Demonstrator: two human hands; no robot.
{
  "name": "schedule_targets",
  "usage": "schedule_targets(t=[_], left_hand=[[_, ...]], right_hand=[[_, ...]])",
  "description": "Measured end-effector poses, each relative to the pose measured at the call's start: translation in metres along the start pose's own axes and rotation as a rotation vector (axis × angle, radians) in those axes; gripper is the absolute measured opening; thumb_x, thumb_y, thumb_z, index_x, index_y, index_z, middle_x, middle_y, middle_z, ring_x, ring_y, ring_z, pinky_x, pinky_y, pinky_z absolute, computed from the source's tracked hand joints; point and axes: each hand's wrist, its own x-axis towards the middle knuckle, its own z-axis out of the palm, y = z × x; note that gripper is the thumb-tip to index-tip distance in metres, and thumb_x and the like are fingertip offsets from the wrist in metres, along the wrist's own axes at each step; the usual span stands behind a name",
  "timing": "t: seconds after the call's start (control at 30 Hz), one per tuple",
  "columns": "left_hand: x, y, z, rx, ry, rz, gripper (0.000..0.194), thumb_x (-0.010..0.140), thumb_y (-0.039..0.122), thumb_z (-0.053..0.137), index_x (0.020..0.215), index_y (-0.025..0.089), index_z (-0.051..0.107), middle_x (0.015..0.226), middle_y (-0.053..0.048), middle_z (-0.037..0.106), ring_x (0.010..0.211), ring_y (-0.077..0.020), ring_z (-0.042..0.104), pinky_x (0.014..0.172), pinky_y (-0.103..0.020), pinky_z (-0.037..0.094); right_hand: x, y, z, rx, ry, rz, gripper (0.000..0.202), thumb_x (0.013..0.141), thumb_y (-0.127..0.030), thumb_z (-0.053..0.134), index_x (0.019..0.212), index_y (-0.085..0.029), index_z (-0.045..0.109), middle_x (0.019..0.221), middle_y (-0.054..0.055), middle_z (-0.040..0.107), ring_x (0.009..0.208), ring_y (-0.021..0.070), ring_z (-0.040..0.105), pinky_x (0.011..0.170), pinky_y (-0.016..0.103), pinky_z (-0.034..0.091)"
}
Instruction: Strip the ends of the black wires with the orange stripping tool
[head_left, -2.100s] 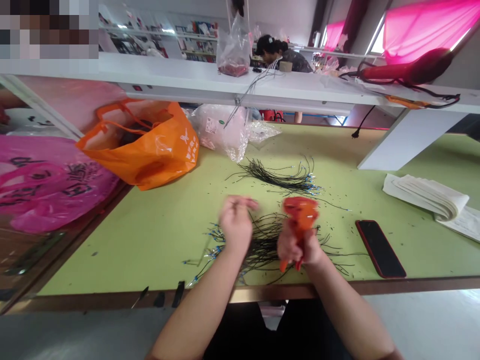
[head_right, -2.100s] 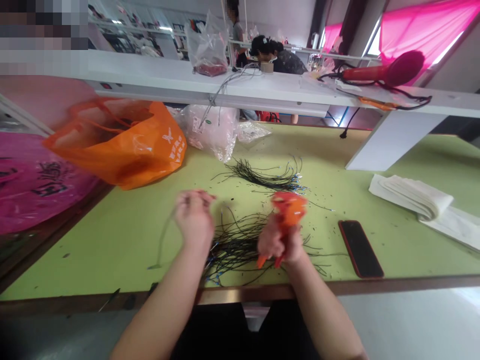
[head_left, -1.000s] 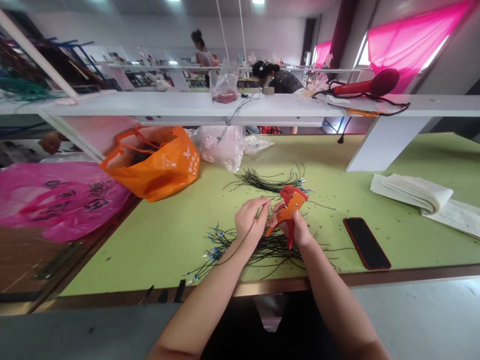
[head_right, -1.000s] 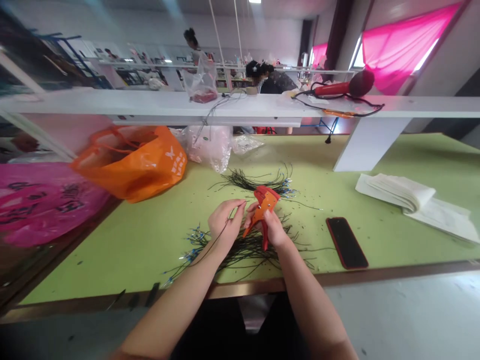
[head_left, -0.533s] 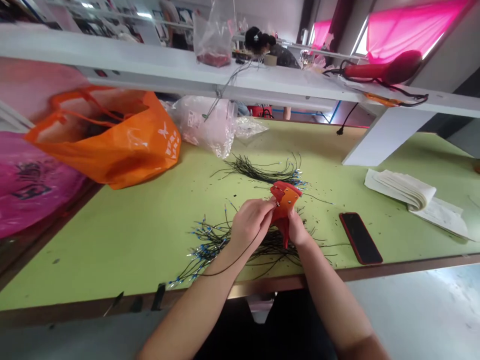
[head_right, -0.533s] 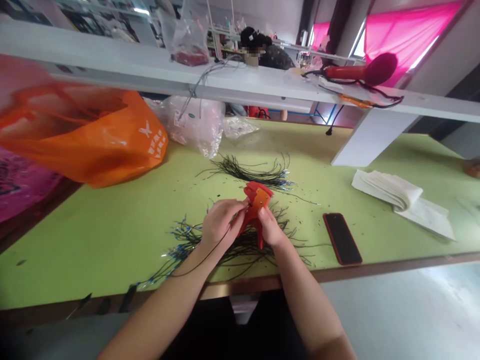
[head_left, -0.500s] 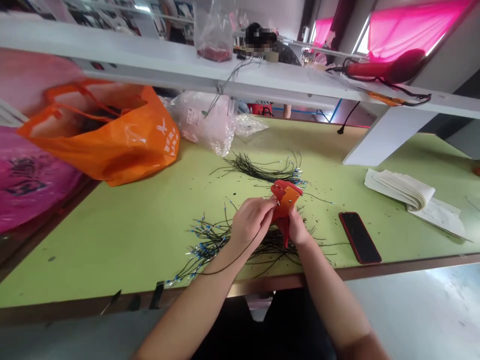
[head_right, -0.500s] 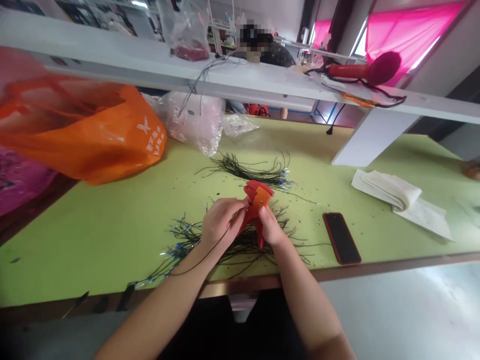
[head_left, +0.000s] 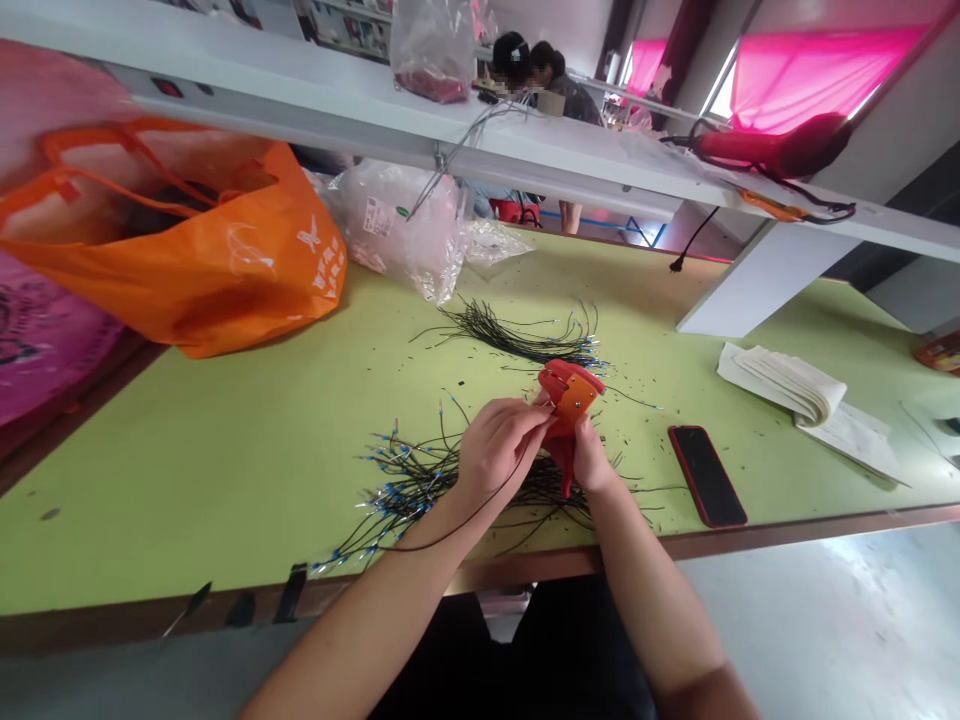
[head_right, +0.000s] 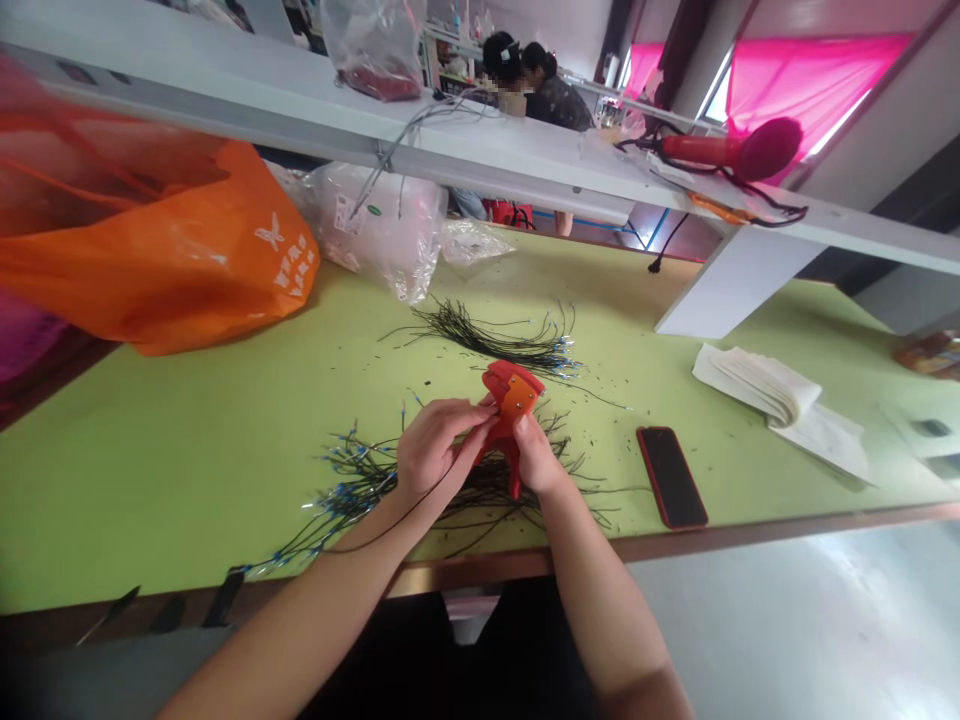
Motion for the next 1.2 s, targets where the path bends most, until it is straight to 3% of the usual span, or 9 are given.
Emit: schedule_targets(t=[0.27, 0.53, 0.77, 1.0, 1.1, 1.2], left_hand=[[-0.003, 0.004, -0.001, -0.035, 0.062, -0.051, 0.016, 0.088, 0.016, 0.076, 0.099, 0.026, 0.073, 0.090, -0.002, 0.079, 0.080, -0.0173, 0.071, 0.075, -0.033, 0.058], [-0.003, 0.011, -0.002, -0.076, 0.085, -0.089, 0.017, 0.087, 0.014, 0.078, 0.098, 0.026, 0.074, 0.086, -0.001, 0.073, 0.078, -0.0153, 0.068, 0.072, -0.030, 0.057], [-0.004, 0.017, 0.000, -0.167, 0.113, -0.173, 0.014, 0.089, 0.014, 0.076, 0.097, 0.025, 0.073, 0.089, -0.001, 0.069, 0.070, -0.0115, 0.066, 0.056, -0.023, 0.056], [-0.006, 0.016, -0.001, -0.164, 0.126, -0.201, 0.017, 0.086, 0.012, 0.079, 0.096, 0.024, 0.074, 0.088, 0.000, 0.069, 0.076, -0.0123, 0.066, 0.064, -0.025, 0.057], [-0.005, 0.016, -0.001, -0.151, 0.122, -0.190, 0.015, 0.086, 0.013, 0.079, 0.095, 0.024, 0.074, 0.088, 0.000, 0.070, 0.076, -0.0131, 0.066, 0.067, -0.027, 0.057], [-0.004, 0.016, -0.001, -0.139, 0.114, -0.176, 0.014, 0.085, 0.014, 0.080, 0.094, 0.023, 0.074, 0.087, 0.000, 0.071, 0.077, -0.0135, 0.066, 0.069, -0.027, 0.056]], right_hand=[[-0.001, 0.000, -0.003, 0.005, -0.073, -0.047, 0.069, 0.077, -0.085, 0.063, 0.112, -0.025, 0.065, 0.095, 0.009, 0.069, 0.096, 0.0314, 0.069, 0.075, 0.044, 0.061], [-0.003, -0.004, 0.001, -0.022, -0.027, -0.019, 0.073, 0.068, -0.087, 0.069, 0.108, -0.026, 0.064, 0.083, 0.005, 0.065, 0.070, 0.0257, 0.067, 0.060, 0.040, 0.058], [-0.005, -0.005, 0.001, -0.052, -0.047, 0.015, 0.075, 0.065, -0.090, 0.068, 0.103, -0.026, 0.059, 0.063, 0.000, 0.056, 0.065, 0.0278, 0.066, 0.055, 0.041, 0.056], [-0.006, -0.006, 0.002, -0.075, -0.090, 0.019, 0.077, 0.064, -0.089, 0.071, 0.106, -0.025, 0.058, 0.060, 0.000, 0.053, 0.075, 0.0315, 0.067, 0.057, 0.042, 0.057], [-0.006, -0.005, 0.004, -0.082, -0.077, -0.004, 0.078, 0.064, -0.089, 0.071, 0.104, -0.023, 0.058, 0.058, -0.001, 0.053, 0.061, 0.0262, 0.063, 0.050, 0.038, 0.054], [-0.005, -0.007, 0.007, -0.098, -0.034, -0.030, 0.076, 0.063, -0.090, 0.071, 0.096, -0.023, 0.056, 0.049, -0.006, 0.050, 0.040, 0.0161, 0.047, 0.039, 0.031, 0.045]])
